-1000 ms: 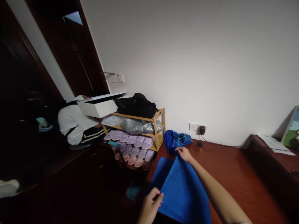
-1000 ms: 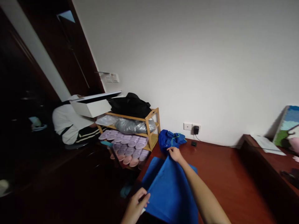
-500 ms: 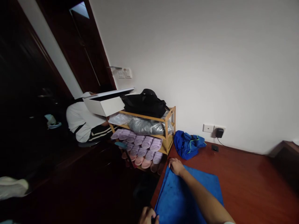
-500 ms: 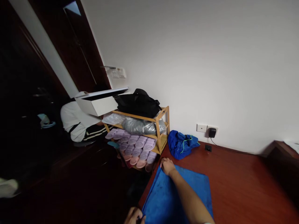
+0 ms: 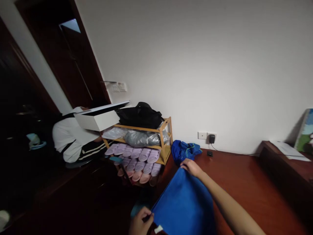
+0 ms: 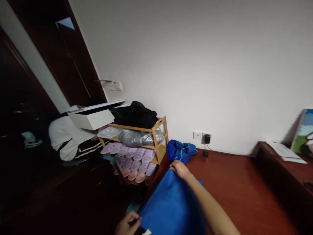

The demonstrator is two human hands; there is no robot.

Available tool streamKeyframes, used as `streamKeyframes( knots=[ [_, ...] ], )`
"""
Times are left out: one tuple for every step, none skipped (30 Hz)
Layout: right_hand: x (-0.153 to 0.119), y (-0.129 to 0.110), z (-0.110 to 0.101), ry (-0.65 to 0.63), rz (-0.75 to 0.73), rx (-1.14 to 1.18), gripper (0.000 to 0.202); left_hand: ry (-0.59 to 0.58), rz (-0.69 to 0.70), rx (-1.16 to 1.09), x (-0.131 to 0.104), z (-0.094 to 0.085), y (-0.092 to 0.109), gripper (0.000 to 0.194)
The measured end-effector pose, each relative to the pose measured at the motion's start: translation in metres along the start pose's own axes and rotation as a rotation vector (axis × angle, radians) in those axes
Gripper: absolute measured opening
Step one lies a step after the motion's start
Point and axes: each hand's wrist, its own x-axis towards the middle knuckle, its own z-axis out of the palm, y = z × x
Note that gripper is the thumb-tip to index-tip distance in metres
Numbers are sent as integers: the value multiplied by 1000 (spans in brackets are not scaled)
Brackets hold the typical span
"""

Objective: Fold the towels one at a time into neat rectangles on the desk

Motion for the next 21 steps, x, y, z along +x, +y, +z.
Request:
streamKeyframes(
  knots=[
    [-13, 0, -24, 35, -9, 7, 26, 17, 26, -44, 3, -6, 15, 30],
    [-28, 0, -48, 70, -15, 13, 27, 31, 61, -81, 7, -11, 30, 33],
    [-43, -1, -72, 106, -20, 16, 29, 45, 103, -113, 11, -16, 46, 34],
    [-60, -3, -96, 140, -21, 16, 31, 55, 150, -140, 14, -21, 63, 34],
    [-78, -6, -118, 170, -21, 13, 33, 59, 199, -161, 17, -25, 81, 34],
    [-96, -10, -139, 197, -19, 13, 35, 59, 249, -179, 20, -29, 99, 34],
    [-114, -16, -160, 222, -12, 23, 36, 57, 300, -191, 22, -32, 117, 32],
    [-132, -22, -178, 246, -1, 44, 38, 53, 349, -196, 23, -36, 136, 31],
    [-149, -29, -196, 269, 14, 74, 39, 46, 391, -193, 23, -39, 155, 29],
    [-165, -36, -212, 291, 29, 108, 40, 37, 422, -187, 24, -42, 174, 26],
    [-180, -43, -226, 312, 40, 140, 41, 27, 444, -180, 24, -45, 192, 24],
    [-194, -50, -239, 328, 47, 164, 41, 15, 459, -173, 24, -47, 210, 23],
    [-207, -57, -250, 341, 46, 174, 42, -5, 469, -165, 23, -49, 227, 26],
    [-219, -63, -260, 353, 40, 179, 42, -29, 480, -154, 23, -51, 244, 30],
    [-230, -68, -269, 368, 35, 180, 41, -60, 496, -138, 22, -52, 259, 32],
    [-239, -72, -276, 386, 34, 180, 41, -97, 514, -122, 22, -52, 273, 32],
    [-249, -75, -282, 406, 36, 180, 41, -140, 525, -112, 21, -52, 285, 31],
    [-257, -77, -287, 424, 41, 179, 42, -186, 524, -114, 20, -52, 295, 30],
    [-265, -78, -292, 438, 46, 175, 42, -233, 512, -132, 19, -50, 305, 31],
    [-273, -78, -295, 446, 52, 170, 42, -281, 491, -162, 18, -49, 312, 33],
    [-280, -78, -298, 452, 57, 164, 42, -330, 469, -196, 17, -46, 318, 35]
  ],
)
